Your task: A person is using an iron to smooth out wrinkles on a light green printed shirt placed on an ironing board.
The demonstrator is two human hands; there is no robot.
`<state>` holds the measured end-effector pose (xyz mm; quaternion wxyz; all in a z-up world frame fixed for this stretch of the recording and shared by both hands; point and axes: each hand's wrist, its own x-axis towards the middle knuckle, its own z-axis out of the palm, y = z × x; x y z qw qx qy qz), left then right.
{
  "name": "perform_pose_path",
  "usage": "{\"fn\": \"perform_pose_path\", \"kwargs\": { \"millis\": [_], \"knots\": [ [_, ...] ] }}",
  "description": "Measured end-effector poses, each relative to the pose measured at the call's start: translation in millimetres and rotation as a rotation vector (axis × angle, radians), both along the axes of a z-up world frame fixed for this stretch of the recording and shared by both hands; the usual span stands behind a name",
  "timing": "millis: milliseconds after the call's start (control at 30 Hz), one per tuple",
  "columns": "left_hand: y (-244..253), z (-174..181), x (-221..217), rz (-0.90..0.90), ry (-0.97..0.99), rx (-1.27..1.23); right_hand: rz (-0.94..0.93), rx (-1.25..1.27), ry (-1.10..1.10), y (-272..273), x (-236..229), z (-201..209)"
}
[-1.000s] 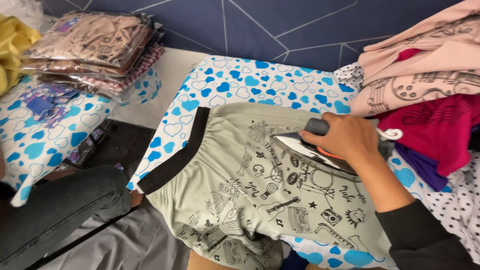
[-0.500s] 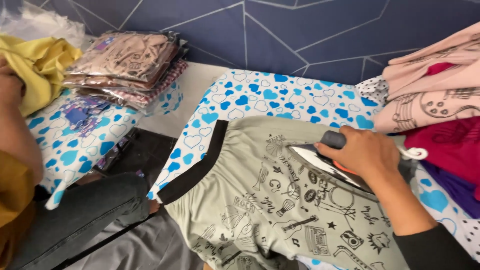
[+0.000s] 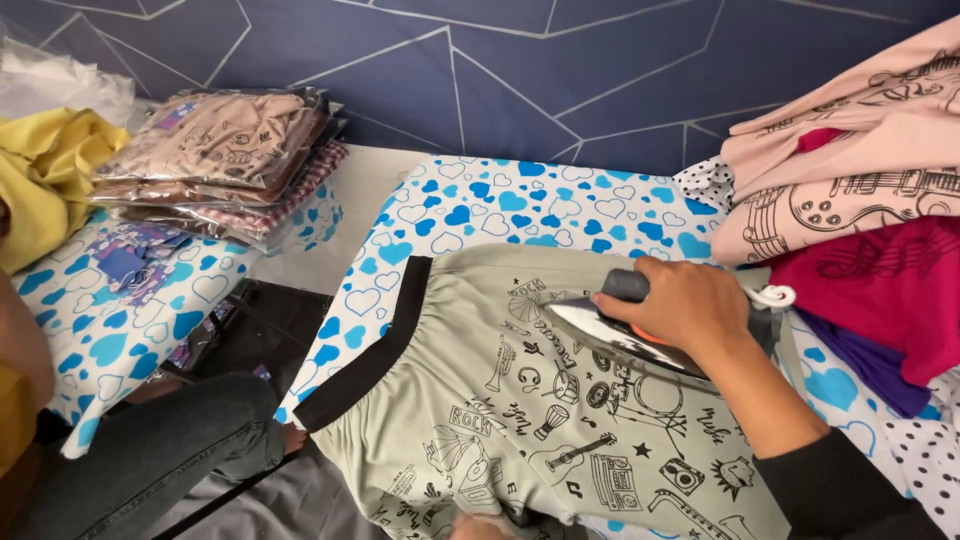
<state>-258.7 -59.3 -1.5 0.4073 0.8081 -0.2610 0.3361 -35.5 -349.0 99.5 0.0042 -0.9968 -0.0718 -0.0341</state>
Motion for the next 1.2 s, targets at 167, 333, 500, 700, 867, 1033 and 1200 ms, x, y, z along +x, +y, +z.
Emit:
{"fn": "perform_pose_path", "kwargs": {
  "millis": [167, 333, 500, 700, 867, 1033, 1200],
  "knots": [
    [-29.5, 89.7, 163.5, 0.218, 0.155, 0.222, -0.028, 0.018, 0.023, 3.7, -0.9, 7.5],
    [51.4, -8.7, 271.0, 0.843, 0.615, 0.440, -0.009, 0.021, 0.012, 6.2, 5.2, 6.2],
    [58.3, -8.1, 272.6, 0.732, 0.806, 0.299, -0.021, 0.024, 0.017, 8.9, 5.9, 5.5],
    [50.1, -5.0, 270.1, 0.504, 0.803, -0.014, 0.005, 0.054, 0.007, 24.2, 2.2, 11.7],
    [35.6, 32.5, 245.9, 0.446, 0.682, -0.167, 0.041, 0.078, -0.013, 45.1, 6.3, 8.6],
    [26.6, 41.3, 234.5, 0.441, 0.626, -0.155, 0.068, 0.101, -0.011, 64.6, 10.7, 6.0],
    [25.7, 39.8, 235.5, 0.450, 0.593, -0.127, 0.089, 0.134, 0.014, 83.7, 16.2, 6.4]
  ]
}}
